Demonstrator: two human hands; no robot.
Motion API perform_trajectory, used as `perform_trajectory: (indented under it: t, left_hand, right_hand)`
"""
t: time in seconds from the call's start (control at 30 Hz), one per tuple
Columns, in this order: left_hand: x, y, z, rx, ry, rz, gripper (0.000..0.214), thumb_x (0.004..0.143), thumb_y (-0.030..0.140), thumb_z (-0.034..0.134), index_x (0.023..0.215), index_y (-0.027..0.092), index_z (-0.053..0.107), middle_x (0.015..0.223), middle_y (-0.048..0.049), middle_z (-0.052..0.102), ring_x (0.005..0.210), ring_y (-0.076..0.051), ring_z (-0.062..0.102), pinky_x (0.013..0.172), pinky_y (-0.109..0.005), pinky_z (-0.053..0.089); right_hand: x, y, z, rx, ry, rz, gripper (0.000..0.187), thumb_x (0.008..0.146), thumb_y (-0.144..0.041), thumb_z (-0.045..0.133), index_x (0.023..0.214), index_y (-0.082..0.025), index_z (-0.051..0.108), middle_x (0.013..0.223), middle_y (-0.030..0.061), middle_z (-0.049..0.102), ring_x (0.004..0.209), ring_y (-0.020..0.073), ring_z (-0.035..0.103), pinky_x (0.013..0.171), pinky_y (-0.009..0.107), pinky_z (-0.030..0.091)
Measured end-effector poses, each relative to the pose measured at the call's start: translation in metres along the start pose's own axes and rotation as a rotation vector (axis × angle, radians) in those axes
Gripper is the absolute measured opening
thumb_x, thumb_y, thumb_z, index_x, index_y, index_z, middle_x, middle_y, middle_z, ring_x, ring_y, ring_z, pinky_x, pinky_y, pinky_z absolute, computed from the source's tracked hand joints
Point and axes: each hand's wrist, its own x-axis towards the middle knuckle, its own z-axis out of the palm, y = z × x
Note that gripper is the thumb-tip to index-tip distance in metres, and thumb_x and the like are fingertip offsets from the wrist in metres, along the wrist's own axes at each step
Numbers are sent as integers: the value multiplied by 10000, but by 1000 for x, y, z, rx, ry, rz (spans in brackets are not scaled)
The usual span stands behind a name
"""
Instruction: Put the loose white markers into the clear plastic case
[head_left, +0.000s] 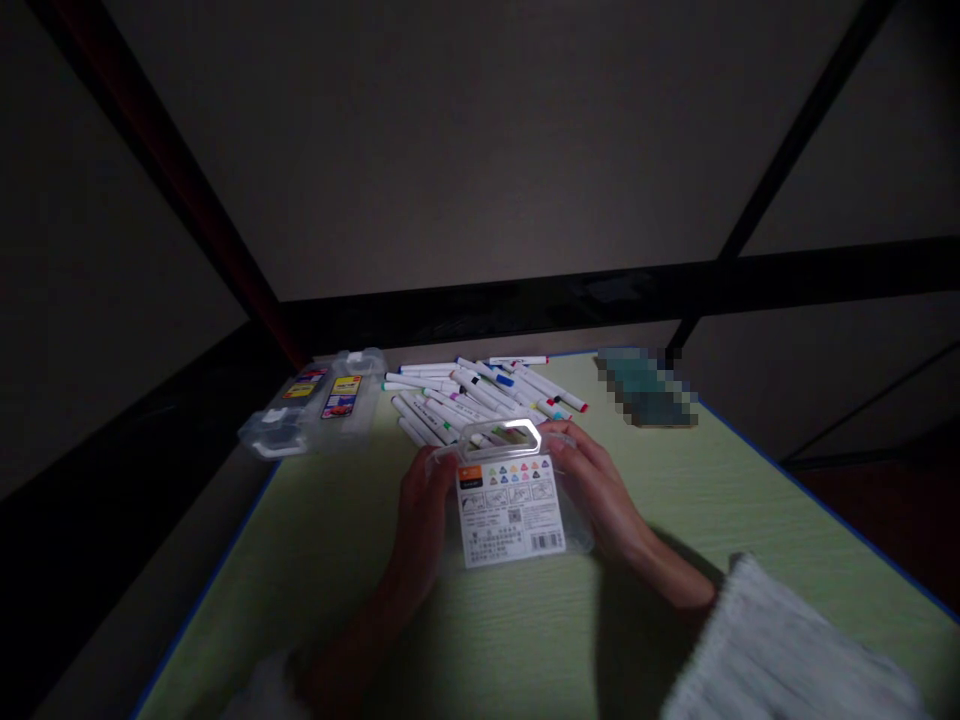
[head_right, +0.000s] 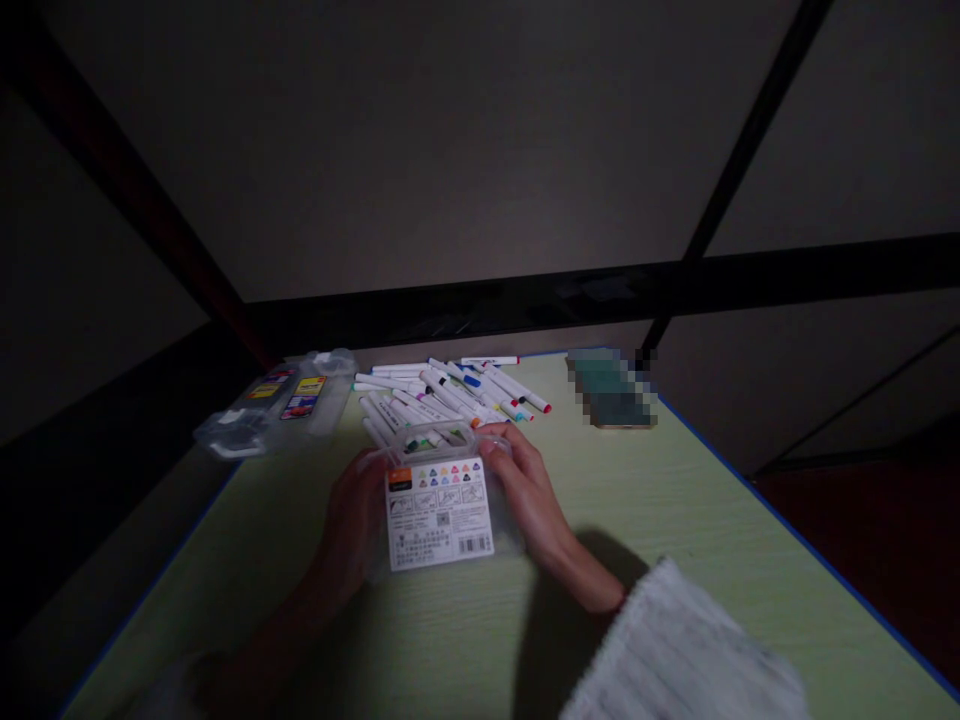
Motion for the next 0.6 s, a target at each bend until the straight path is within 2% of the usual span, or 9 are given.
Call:
perform_trajectory:
  t: [0.27,0.43,0.6]
  left_hand:
    - [0,4,1,34,33,15,270,672,430,564,630,180,471,587,44,498,525,-104,459,518,-221,380]
    - [-2,10,0,96,48,99,244,696,427,558,793,206,524,660,38,540,579,-117,488,554,-218,393]
    - [-1,17,0,149,72,203,258,673,427,588,613,192,501,595,24,502,586,-123,465,549,-212,378]
  right_hand:
    - [-1,-3,2,-122,50,-69,245,746,-438,542,788,-198,521,636,-32,504,562,112,462,518,229,346]
    - [-4,-6,3,-205,49,-169,230,769,-431,517,794,-203,531,674,-19,521,590,120,470,535,241,365]
    - [-7,-7,5,-307,71,-335,179,776,-396,524,851,-238,563,719,-8,563,602,141,492,521,259,388]
